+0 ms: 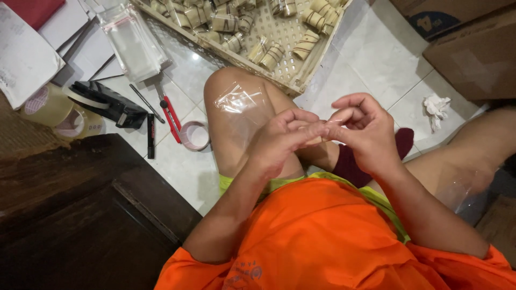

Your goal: Wrapping individual bread rolls in small plastic bags for packaging.

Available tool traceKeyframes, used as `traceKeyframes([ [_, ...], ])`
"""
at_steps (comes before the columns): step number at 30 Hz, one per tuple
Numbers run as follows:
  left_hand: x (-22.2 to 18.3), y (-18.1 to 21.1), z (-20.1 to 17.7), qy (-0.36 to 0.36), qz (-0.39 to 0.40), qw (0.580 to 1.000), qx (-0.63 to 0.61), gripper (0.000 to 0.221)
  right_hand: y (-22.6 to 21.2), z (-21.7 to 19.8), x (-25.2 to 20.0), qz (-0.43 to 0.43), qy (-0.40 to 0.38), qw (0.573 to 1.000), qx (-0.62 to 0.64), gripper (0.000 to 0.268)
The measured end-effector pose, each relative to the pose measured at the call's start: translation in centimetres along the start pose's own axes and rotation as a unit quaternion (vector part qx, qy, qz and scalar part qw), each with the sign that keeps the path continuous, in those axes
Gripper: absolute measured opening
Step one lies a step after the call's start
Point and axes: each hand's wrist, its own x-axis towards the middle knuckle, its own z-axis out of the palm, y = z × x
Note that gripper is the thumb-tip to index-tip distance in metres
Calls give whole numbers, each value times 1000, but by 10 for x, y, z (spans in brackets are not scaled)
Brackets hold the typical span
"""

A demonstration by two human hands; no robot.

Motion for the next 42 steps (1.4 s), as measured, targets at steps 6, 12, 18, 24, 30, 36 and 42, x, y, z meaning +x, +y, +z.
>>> traceKeyframes([
  [6, 0, -4, 2, -9, 44, 999, -1, 43, -14, 10, 5, 145, -10, 975, 167, 46],
  [12, 2, -11, 4, 16, 60, 998, -17, 39, 4, 5, 10, 140, -21, 965, 219, 23],
  [18, 7, -19, -8, 61, 43, 997, -20, 35, 0, 10, 8, 138, 1, 960, 244, 21],
  [24, -4, 12, 12, 74, 42, 996, -29, 28, 17, -5, -5, -288, -94, 952, -43, 35],
  [30, 2, -2, 5, 62, 62, 996, -34, 25, 23, -11, 2, -250, -56, 960, -111, 36],
  [36, 13, -13, -3, 56, 73, 996, -15, 29, 28, -13, 8, -171, -53, 981, -72, 31],
  [42, -8, 2, 5, 5, 121, 990, 74, 55, 17, -4, 20, -94, -67, 991, 68, 28],
])
